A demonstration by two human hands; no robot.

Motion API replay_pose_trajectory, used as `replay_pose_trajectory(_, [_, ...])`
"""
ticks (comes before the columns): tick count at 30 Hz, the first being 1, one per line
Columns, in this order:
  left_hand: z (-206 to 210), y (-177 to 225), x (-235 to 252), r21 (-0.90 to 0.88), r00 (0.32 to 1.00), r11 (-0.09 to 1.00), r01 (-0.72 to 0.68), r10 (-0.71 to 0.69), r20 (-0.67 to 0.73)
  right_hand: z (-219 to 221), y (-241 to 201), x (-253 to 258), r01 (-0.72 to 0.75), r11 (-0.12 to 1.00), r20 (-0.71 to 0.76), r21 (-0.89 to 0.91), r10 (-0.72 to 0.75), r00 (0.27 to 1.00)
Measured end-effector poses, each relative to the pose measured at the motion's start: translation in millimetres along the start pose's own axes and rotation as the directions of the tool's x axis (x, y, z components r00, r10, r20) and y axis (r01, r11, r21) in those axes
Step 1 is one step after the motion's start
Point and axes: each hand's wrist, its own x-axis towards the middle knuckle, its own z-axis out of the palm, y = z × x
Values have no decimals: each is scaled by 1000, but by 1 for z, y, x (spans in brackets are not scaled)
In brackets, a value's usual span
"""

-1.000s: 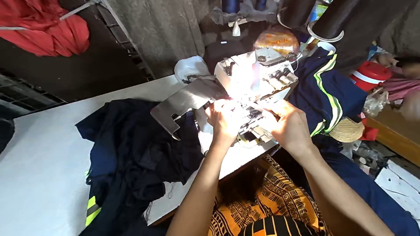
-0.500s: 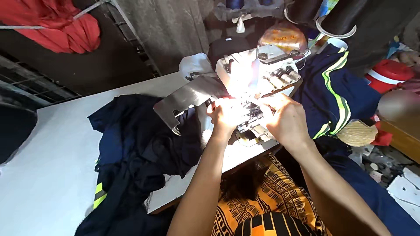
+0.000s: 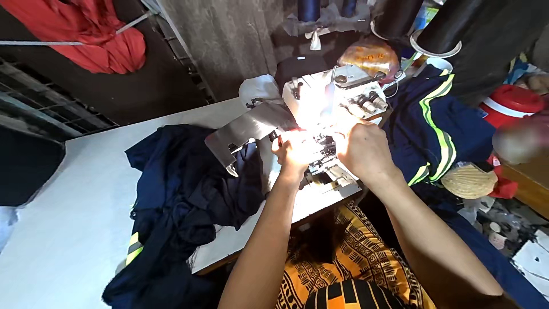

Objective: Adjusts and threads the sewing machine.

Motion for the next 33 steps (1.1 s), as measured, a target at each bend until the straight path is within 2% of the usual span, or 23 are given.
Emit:
replay_pose_trajectory(5, [0, -5, 5, -8, 999, 1000, -18, 18, 40, -7, -13, 4, -33, 998, 85, -53, 37, 996])
replay_pose_trajectory(8, [0, -6, 5, 7, 998, 998, -57, 57, 41, -7, -13, 6, -24, 999, 73, -38, 27, 997])
replay_pose_trajectory(12, [-3, -3, 3, 59, 999, 998, 1, -4, 48, -2, -3, 7, 18, 1000, 12, -6, -18, 1000])
replay_pose_trajectory(15, [-5, -7, 3, 113, 993, 987, -113, 108, 52, 2, 2, 7, 15, 1000, -32, 12, -15, 999])
replay_pose_trajectory(18, [-10, -10, 6, 285, 975, 933, -221, 201, 100, 3, 4, 5, 36, 999, -70, 5, -36, 997])
replay_pose_trajectory(20, [-11, -10, 9, 387, 963, 882, -271, 244, 117, 2, 3, 4, 30, 1000, -86, 0, -30, 996])
replay_pose_trajectory(23, [-14, -8, 11, 449, 948, 837, -313, 301, 101, 0, 6, 4, 13, 1000, -83, 23, -11, 996])
replay_pose_trajectory(25, [-16, -12, 11, 438, 916, 812, -385, 393, 76, 0, 13, 5, 25, 998, -76, 64, -21, 997])
replay_pose_trajectory(29, [-17, -27, 17, 393, 810, 750, -532, 586, -22, -1, 30, 5, 44, 982, -71, 186, -31, 997])
replay_pose_trajectory(33, [-17, -35, 26, 384, 751, 706, -595, 659, -48, -5, 45, 7, -32, 923, 20, 384, 27, 999])
